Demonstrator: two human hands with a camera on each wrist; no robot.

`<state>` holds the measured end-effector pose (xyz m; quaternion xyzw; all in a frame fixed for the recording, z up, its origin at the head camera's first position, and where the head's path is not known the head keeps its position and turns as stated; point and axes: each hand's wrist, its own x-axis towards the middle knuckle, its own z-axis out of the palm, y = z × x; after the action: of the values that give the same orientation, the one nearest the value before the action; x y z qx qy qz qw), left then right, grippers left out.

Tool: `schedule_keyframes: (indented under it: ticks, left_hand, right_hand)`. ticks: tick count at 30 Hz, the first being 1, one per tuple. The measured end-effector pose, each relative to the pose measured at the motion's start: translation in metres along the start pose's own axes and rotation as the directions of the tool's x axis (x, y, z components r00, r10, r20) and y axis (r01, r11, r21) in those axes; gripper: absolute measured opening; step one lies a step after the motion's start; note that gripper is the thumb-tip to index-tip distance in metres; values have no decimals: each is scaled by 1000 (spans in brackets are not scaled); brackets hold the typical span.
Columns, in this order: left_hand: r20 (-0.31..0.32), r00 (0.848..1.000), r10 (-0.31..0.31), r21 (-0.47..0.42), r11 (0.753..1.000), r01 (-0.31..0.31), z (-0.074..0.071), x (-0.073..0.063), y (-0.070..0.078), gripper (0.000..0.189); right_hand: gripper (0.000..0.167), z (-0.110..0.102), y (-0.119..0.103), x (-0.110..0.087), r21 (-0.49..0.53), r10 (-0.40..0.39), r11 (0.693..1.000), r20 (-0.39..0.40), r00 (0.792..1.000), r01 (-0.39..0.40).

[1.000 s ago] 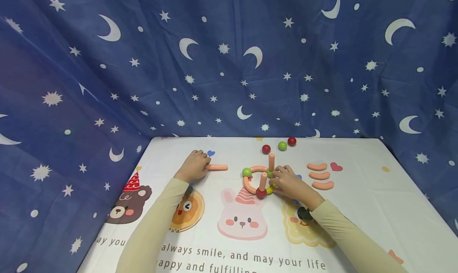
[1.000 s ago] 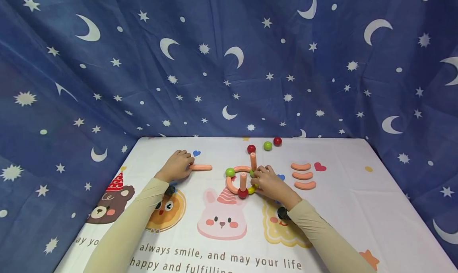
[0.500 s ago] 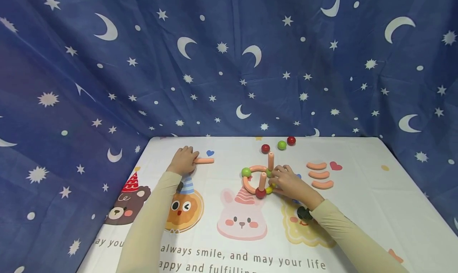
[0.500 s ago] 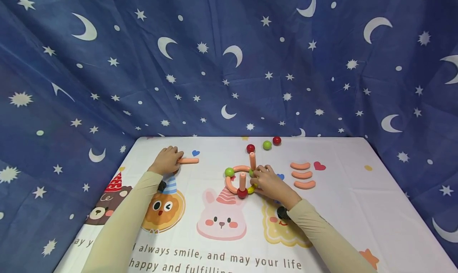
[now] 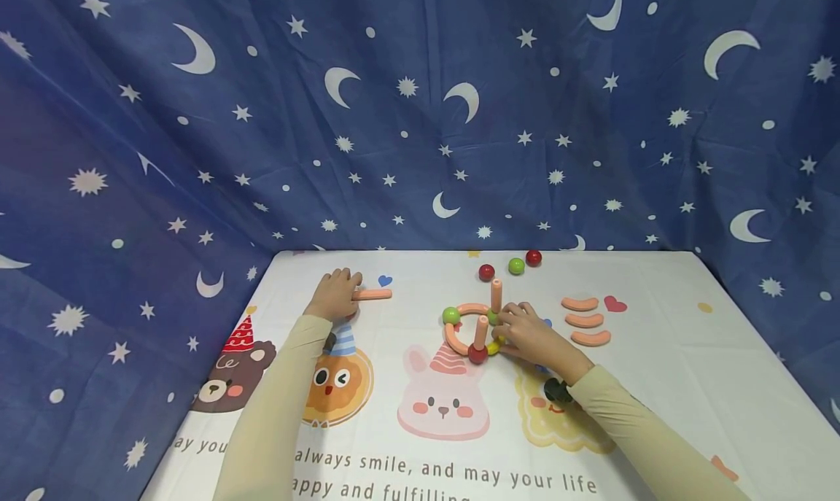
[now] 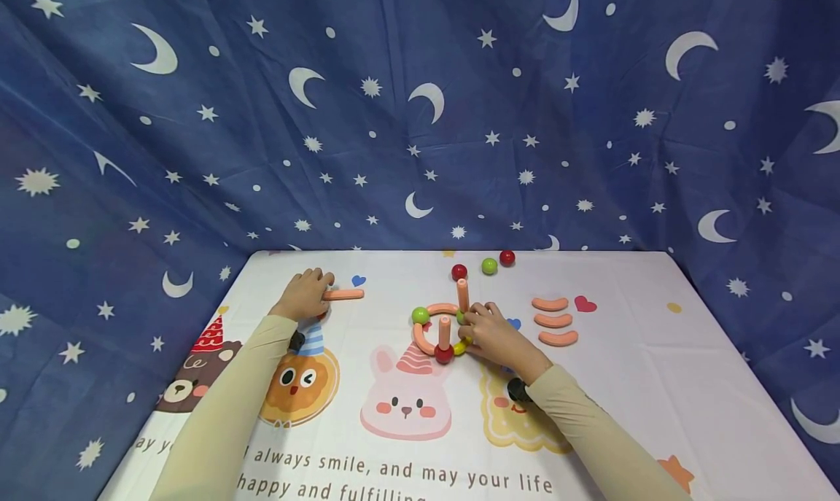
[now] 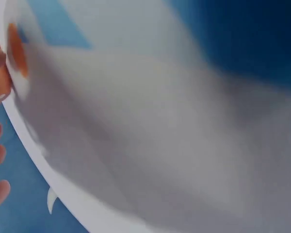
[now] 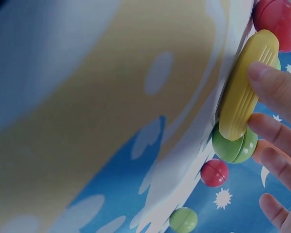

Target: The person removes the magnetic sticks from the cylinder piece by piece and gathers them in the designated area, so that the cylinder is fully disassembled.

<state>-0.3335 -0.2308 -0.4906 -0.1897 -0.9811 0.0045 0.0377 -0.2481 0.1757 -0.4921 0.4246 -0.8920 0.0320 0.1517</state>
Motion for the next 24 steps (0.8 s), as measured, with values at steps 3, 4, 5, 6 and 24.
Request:
schedule_keyframes:
  ticks: [3,4,5,6,24]
  left_hand:
    - [-76,996,46,-3,999,-47,-3,1,4,46]
    - [-114,991,77,4,997,-77,-6,1,8,46]
    - [-158,981,113,20,994,-112,-9,2,13,46]
    - [-201,968,149,37,989,-145,-12,3,20,45]
    - [-298,723,624,293,780,-553,-80,-5,193,28]
  right_hand:
    - [21,0,0,0,-2,-2,1000,-1,1000,2]
    - [21,0,0,1,-2,-3,1000,0,1000,3]
    - [21,1,0,0,-2,-3,1000,2,1000,3]
    - [21,0,0,0,1,-2,1000,5,1000,2]
    - [22,5,4,-1,6,-16,1000,-8,1000,16]
